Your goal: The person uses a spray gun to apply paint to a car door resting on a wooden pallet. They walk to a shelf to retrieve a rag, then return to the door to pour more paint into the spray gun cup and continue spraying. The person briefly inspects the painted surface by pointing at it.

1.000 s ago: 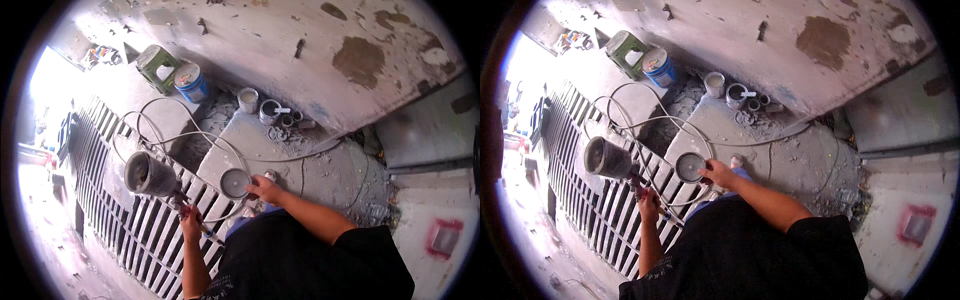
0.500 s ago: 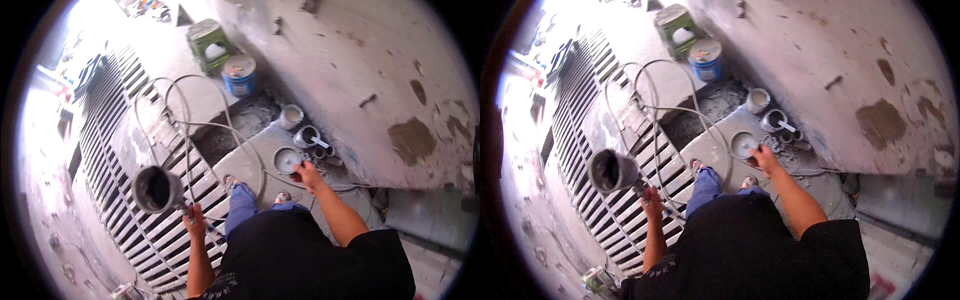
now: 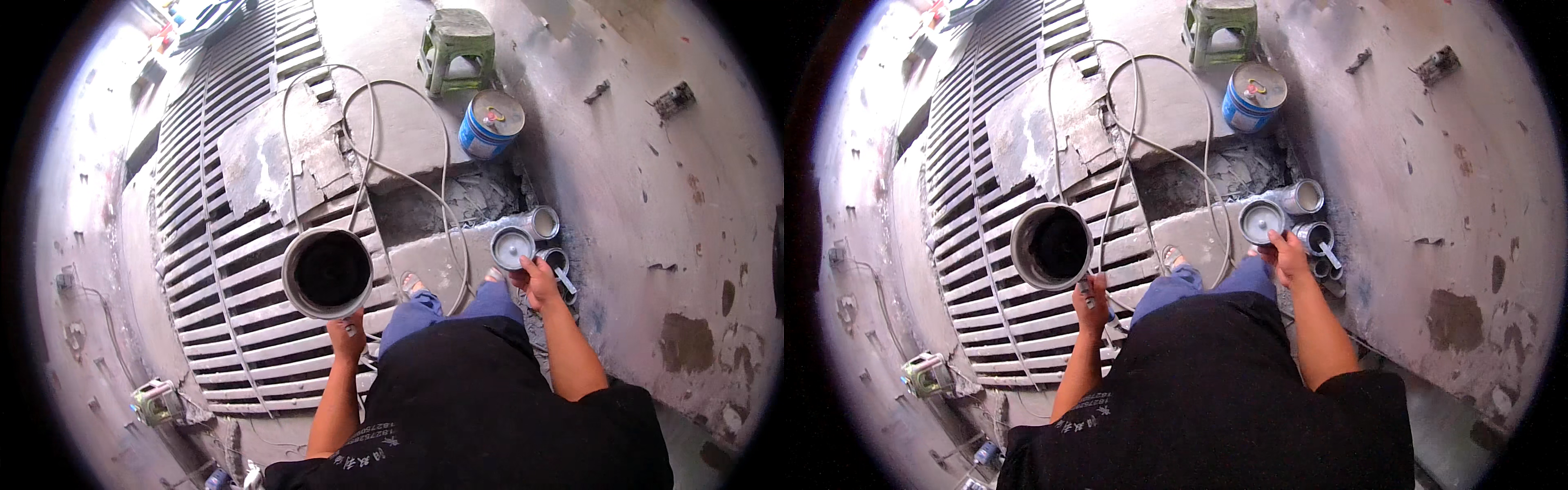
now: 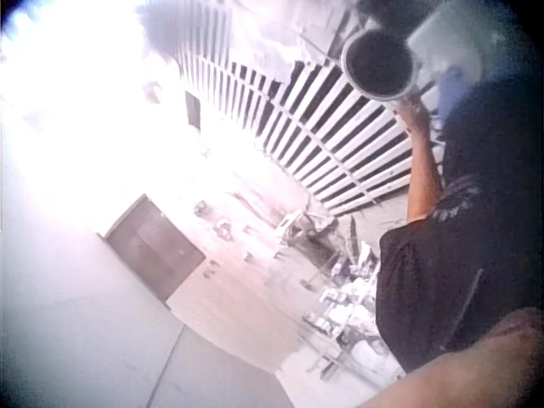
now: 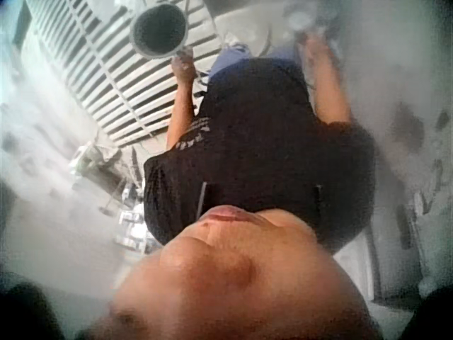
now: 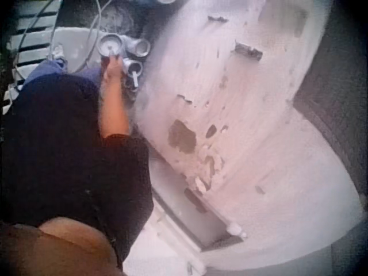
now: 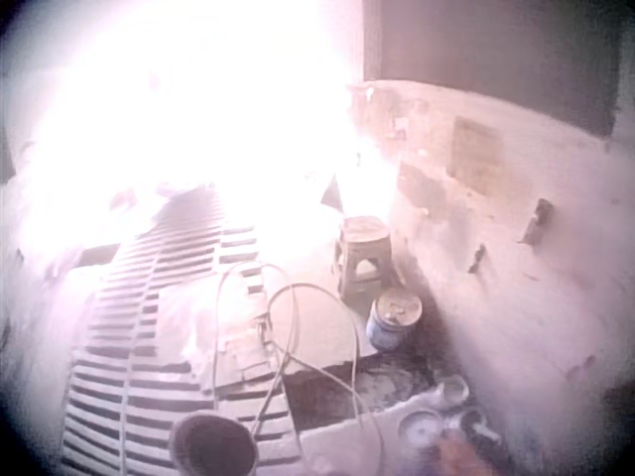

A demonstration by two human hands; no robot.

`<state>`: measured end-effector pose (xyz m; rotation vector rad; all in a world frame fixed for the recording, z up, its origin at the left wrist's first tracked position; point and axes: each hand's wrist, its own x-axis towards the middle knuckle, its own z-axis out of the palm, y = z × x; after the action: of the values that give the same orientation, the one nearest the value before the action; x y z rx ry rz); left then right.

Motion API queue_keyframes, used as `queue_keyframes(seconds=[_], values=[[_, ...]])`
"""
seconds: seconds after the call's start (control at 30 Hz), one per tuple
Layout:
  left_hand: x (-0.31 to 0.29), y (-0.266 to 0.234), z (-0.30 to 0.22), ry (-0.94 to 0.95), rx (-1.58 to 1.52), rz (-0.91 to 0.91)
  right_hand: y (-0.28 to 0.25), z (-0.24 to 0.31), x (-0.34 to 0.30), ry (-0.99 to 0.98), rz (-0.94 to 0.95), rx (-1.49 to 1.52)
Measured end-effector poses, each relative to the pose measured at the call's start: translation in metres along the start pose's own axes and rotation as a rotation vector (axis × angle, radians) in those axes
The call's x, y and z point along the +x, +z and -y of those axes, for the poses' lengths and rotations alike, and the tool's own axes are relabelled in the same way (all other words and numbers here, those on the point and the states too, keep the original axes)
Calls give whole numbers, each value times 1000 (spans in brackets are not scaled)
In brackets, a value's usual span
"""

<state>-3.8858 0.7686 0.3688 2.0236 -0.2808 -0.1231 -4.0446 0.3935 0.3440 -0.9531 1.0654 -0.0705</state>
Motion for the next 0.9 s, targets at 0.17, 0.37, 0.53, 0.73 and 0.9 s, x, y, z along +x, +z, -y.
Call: queue_keyframes(seconds=[0.17,0.37,0.53,0.73,0.9], values=[[-5,-21,13,-169,83,-1,32,4,34,-5,72,-57],[-11,-1,2,-464,-212,-154,21,18,48,41,80,-99],[-15,31,7,-423,-151,-127,-16,32,65,79,6,-100],[10,80,-8,-371,51,38,-67,44,90,-7,-1,18],[53,161,-6,-538,103,215,-150,55,121,17,-100,100]])
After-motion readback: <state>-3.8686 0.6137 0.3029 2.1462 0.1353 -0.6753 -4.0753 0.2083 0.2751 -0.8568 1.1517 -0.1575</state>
